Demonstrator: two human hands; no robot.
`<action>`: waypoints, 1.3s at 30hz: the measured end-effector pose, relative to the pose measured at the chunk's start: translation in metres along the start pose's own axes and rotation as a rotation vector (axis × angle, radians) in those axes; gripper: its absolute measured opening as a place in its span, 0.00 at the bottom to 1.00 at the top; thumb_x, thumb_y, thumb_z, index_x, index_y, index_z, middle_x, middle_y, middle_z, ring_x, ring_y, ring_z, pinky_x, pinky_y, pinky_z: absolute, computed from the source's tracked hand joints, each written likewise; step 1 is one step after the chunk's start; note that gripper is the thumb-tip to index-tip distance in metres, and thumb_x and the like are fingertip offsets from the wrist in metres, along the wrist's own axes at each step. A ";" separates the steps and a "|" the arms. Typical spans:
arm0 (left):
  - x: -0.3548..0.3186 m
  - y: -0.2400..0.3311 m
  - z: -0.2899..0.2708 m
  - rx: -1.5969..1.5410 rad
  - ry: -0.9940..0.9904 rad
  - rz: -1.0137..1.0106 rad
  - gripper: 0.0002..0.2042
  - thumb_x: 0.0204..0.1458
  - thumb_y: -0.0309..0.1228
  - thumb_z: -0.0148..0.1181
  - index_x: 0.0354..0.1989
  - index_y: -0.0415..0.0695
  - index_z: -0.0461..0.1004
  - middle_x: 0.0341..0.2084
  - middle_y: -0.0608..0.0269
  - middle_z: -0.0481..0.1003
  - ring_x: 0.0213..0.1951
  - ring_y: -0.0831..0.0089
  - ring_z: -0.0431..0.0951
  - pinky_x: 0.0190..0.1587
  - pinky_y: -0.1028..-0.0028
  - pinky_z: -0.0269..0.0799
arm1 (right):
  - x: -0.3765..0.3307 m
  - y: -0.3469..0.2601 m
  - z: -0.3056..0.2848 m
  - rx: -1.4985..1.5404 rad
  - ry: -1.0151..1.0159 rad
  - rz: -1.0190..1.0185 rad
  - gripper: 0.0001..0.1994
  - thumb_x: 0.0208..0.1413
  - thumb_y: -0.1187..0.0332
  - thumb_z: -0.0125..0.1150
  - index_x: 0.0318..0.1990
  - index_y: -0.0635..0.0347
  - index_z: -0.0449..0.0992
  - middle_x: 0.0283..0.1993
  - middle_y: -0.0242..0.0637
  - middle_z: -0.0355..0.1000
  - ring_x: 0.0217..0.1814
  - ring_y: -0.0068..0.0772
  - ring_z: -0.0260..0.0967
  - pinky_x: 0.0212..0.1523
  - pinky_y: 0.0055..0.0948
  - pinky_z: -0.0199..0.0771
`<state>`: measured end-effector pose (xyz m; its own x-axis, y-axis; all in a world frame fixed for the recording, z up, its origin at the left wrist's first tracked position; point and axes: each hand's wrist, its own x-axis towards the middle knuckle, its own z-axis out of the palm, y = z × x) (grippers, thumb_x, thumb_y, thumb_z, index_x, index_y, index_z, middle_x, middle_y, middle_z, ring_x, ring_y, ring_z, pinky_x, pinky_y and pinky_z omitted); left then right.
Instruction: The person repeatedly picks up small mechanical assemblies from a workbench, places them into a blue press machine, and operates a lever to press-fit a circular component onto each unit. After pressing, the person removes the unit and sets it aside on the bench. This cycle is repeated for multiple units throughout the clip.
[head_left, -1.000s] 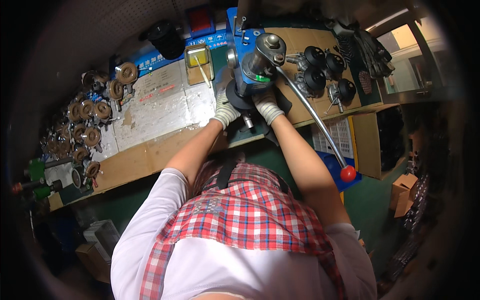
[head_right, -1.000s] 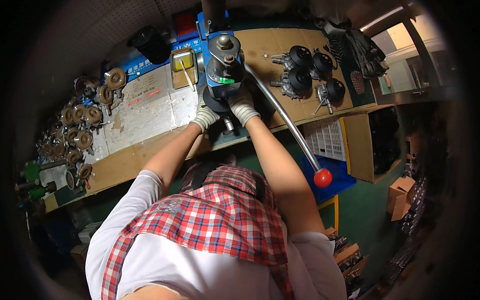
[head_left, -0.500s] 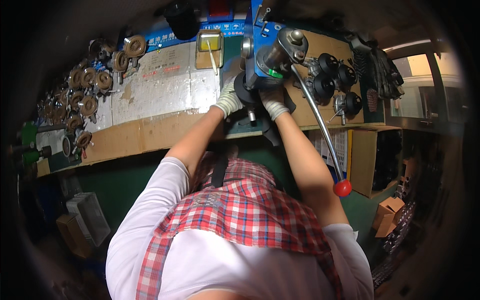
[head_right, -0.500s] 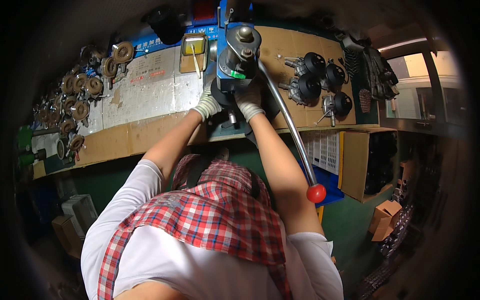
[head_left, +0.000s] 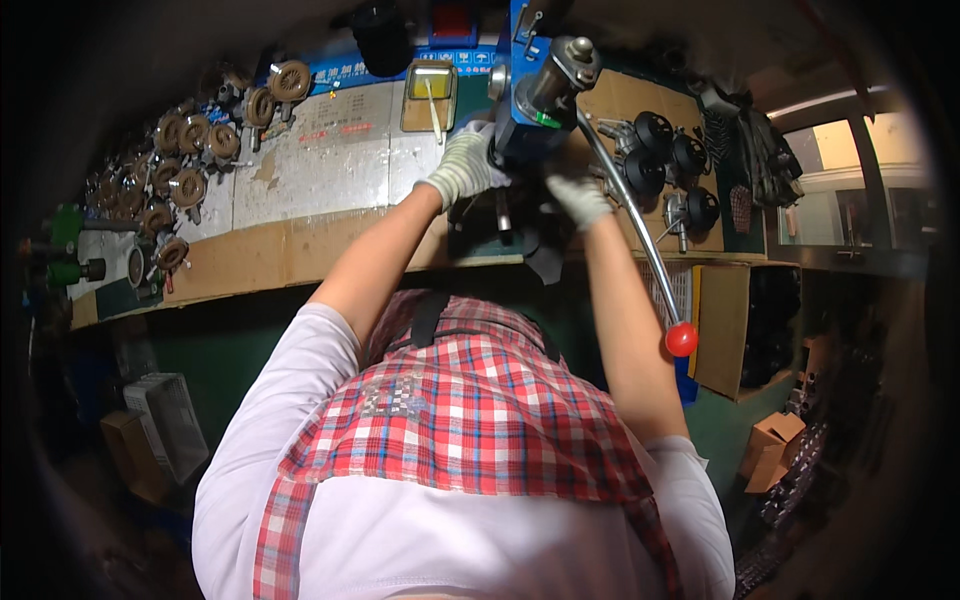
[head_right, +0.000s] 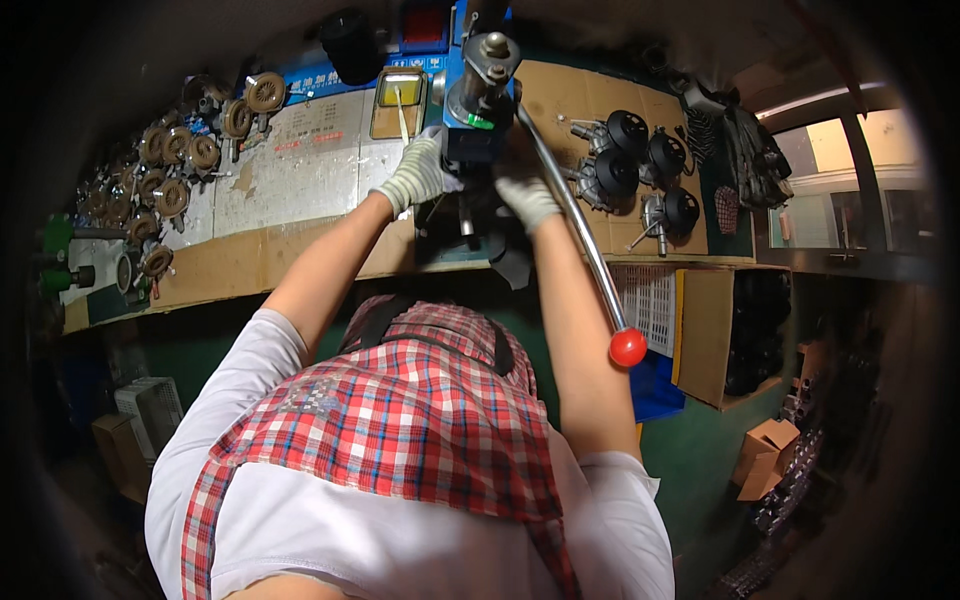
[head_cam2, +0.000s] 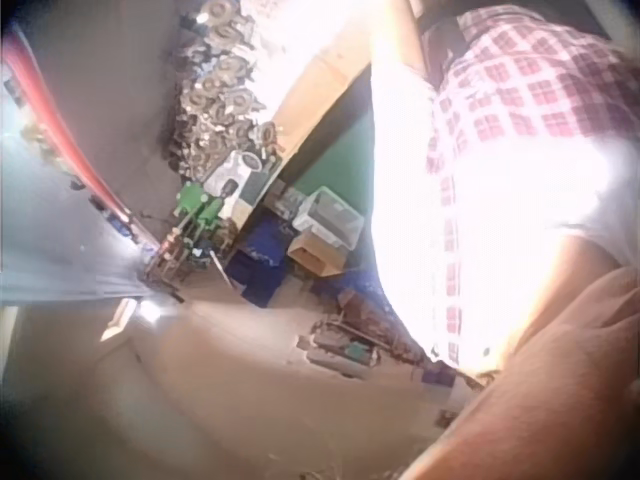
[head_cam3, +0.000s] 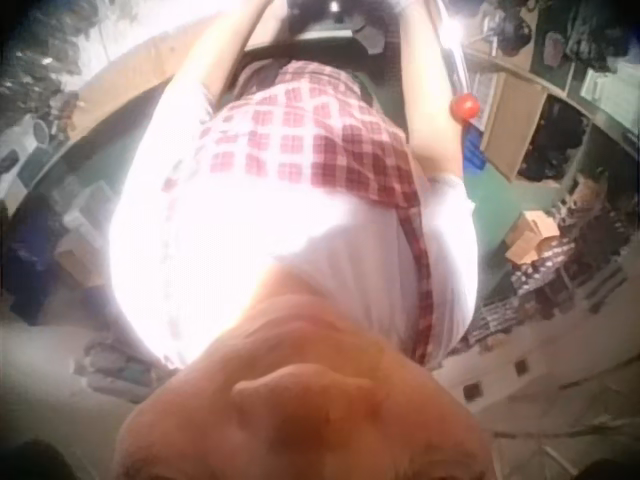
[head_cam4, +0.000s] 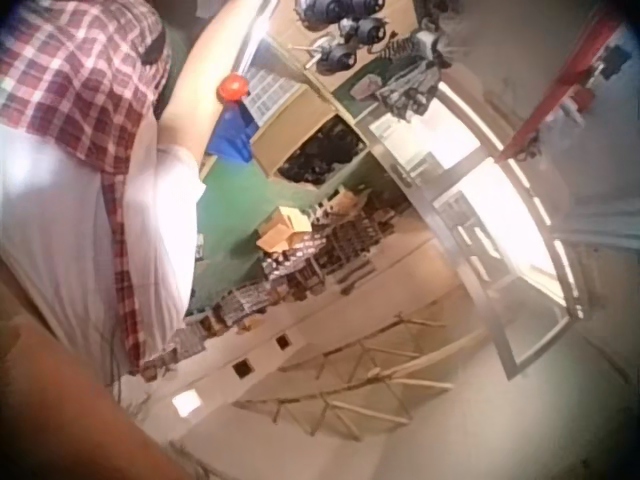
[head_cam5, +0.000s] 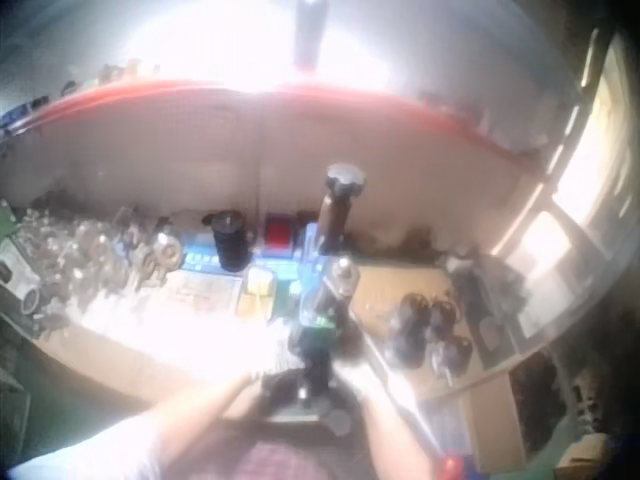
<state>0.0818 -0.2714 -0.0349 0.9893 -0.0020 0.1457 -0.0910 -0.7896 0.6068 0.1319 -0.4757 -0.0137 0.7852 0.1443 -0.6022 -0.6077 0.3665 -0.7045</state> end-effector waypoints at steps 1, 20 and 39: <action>0.000 -0.004 0.000 0.007 0.007 0.014 0.44 0.26 0.46 0.76 0.54 0.36 0.67 0.52 0.44 0.67 0.54 0.50 0.67 0.57 0.64 0.64 | -0.060 -0.030 0.006 0.277 -0.012 0.177 0.27 0.62 0.50 0.45 0.58 0.63 0.64 0.55 0.48 0.66 0.42 0.41 0.73 0.36 0.36 0.72; -0.001 -0.008 0.002 0.019 -0.042 -0.004 0.42 0.30 0.49 0.73 0.56 0.40 0.66 0.53 0.46 0.66 0.55 0.49 0.67 0.57 0.61 0.65 | -0.135 0.029 -0.083 -1.667 0.115 -0.452 0.20 0.62 0.51 0.46 0.45 0.59 0.73 0.37 0.55 0.74 0.42 0.58 0.71 0.43 0.47 0.72; -0.005 -0.008 0.002 -0.035 -0.069 -0.016 0.43 0.29 0.45 0.74 0.56 0.35 0.63 0.56 0.45 0.63 0.56 0.48 0.64 0.59 0.61 0.61 | -0.103 0.055 -0.077 -1.663 0.322 -0.519 0.15 0.61 0.56 0.48 0.44 0.57 0.73 0.27 0.54 0.74 0.32 0.58 0.73 0.33 0.49 0.73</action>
<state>0.0779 -0.2660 -0.0416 0.9961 -0.0322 0.0823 -0.0773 -0.7682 0.6355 0.0079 -0.5408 -0.0193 0.9901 0.0827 -0.1130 0.0444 -0.9509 -0.3064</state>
